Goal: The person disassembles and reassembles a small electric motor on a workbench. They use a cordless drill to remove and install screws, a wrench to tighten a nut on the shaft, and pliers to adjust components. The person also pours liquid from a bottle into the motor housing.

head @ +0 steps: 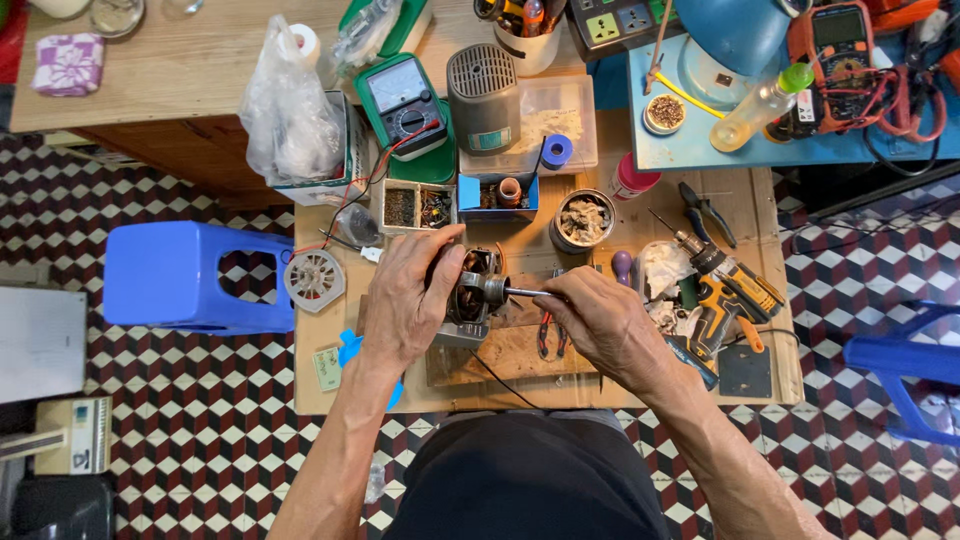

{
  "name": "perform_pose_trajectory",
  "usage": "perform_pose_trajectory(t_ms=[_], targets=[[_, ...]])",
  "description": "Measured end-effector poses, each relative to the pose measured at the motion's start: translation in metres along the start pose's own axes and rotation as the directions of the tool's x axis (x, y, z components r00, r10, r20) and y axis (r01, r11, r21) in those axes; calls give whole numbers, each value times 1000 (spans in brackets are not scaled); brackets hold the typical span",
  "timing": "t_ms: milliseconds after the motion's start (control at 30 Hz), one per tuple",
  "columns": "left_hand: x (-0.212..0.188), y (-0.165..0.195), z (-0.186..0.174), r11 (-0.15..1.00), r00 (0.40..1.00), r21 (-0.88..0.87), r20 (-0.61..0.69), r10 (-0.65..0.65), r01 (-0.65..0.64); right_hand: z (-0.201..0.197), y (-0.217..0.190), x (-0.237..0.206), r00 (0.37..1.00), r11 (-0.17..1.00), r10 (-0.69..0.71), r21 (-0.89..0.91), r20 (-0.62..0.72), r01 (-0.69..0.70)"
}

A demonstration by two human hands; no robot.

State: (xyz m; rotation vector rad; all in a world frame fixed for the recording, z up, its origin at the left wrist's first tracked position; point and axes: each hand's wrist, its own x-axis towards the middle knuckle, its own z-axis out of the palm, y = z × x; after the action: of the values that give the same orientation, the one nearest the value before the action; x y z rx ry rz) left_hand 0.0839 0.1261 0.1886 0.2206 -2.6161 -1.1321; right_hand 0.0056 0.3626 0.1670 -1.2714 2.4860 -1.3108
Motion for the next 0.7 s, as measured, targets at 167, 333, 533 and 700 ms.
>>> perform_pose_trajectory(t_ms=[167, 333, 533, 700], targets=[[0, 4, -10, 997, 1000, 71, 1, 5, -5, 2, 8, 20, 992, 993, 94, 68, 85, -100], [1, 23, -14, 961, 977, 260, 162, -139, 93, -1, 27, 19, 978, 942, 203, 263, 44, -208], [5, 38, 8, 935, 948, 180, 35, -315, 304, -20, 84, -26, 825, 706, 564, 500, 31, -502], [4, 36, 15, 864, 884, 217, 7, -468, 455, -57, 187, -34, 497, 580, 805, 600, -323, -551]])
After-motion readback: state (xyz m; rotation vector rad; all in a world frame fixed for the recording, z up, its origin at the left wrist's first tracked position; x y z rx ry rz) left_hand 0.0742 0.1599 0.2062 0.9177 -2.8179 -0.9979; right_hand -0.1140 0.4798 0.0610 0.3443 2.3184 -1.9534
